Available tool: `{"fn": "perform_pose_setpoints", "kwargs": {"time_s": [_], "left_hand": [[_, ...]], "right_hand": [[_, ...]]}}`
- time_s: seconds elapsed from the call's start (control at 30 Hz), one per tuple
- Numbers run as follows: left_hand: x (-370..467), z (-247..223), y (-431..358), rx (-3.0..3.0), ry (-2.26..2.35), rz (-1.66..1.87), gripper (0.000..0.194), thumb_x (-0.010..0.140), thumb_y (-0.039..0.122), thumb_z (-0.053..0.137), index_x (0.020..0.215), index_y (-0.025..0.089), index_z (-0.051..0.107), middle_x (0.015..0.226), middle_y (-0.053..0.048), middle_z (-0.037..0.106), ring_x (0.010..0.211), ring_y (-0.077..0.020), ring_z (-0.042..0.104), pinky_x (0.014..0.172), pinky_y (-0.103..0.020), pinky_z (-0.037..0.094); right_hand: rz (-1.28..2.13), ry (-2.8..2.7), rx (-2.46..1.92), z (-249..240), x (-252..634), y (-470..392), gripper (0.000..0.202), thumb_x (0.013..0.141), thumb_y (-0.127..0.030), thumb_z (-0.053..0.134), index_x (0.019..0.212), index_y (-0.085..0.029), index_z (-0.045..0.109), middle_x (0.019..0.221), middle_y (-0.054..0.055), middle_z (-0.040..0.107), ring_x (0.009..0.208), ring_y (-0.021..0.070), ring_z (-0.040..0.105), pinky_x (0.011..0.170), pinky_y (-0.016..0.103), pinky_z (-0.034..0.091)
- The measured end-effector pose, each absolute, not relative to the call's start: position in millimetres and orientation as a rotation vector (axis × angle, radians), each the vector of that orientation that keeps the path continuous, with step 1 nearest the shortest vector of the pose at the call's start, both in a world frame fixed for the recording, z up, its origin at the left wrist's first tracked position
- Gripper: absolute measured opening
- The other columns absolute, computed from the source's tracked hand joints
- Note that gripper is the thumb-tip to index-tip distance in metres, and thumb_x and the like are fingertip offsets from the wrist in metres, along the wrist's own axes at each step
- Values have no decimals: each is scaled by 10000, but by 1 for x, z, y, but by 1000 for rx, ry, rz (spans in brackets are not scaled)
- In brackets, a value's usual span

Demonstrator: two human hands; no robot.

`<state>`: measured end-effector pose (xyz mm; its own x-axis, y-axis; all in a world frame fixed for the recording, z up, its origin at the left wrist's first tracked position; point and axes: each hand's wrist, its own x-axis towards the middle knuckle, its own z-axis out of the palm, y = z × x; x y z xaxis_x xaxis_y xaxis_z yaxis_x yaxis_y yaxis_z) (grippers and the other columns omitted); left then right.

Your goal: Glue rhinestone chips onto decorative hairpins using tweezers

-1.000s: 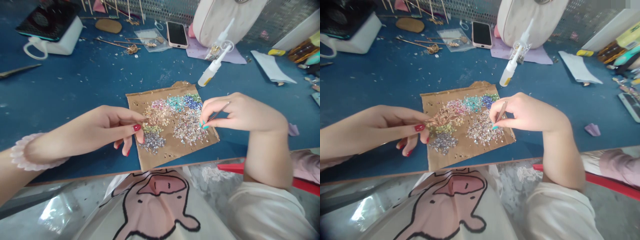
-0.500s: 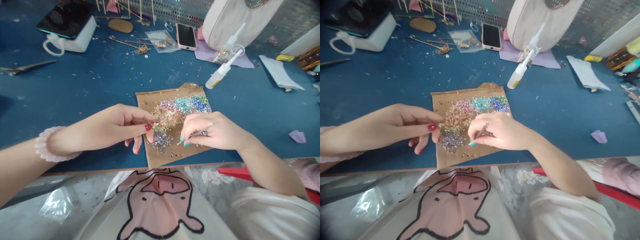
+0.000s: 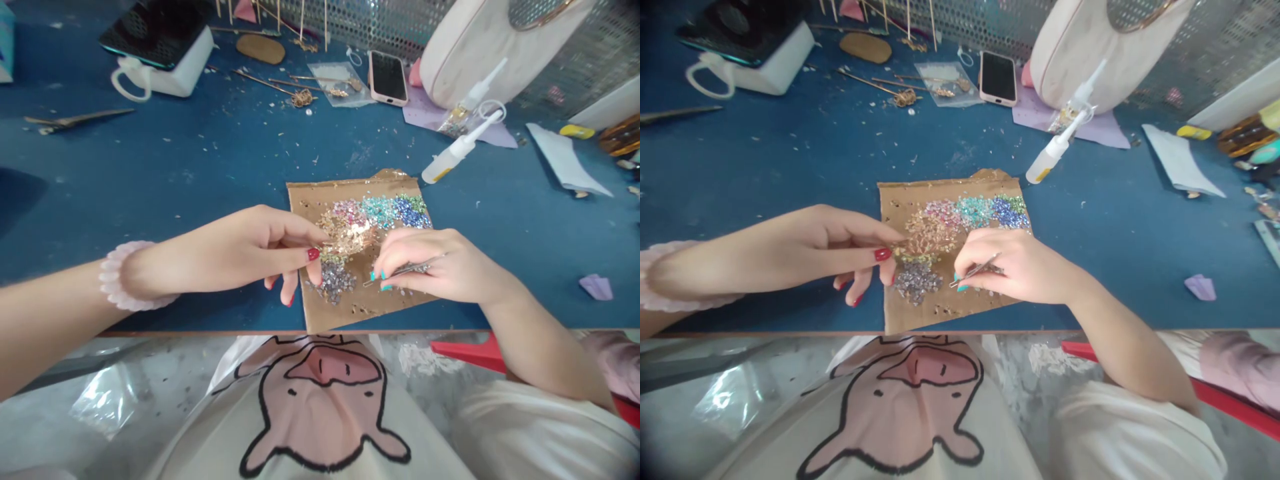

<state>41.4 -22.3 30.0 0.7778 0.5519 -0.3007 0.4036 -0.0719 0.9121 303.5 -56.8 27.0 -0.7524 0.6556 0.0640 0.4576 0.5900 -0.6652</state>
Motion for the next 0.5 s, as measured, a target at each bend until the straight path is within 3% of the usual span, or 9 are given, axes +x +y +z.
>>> {"fn": "perform_pose_setpoints", "kwargs": {"time_s": [0.23,0.5], "left_hand": [[39,32,-23,1650,792,98,215,836,250,448,949,234,630,843,62,683,525,-69,587,472,-158,464],[38,30,-22,1685,754,108,212,868,195,444,908,219,651,802,58,677,524,-65,609,466,-114,449]], "right_hand": [[870,-2524,-851,25,303,-57,31,820,-199,622,846,-189,608,805,10,632,795,108,568,725,257,460],[858,-2532,-824,26,304,-58,25,823,-190,614,843,-194,599,810,12,627,803,114,569,728,261,460]]}}
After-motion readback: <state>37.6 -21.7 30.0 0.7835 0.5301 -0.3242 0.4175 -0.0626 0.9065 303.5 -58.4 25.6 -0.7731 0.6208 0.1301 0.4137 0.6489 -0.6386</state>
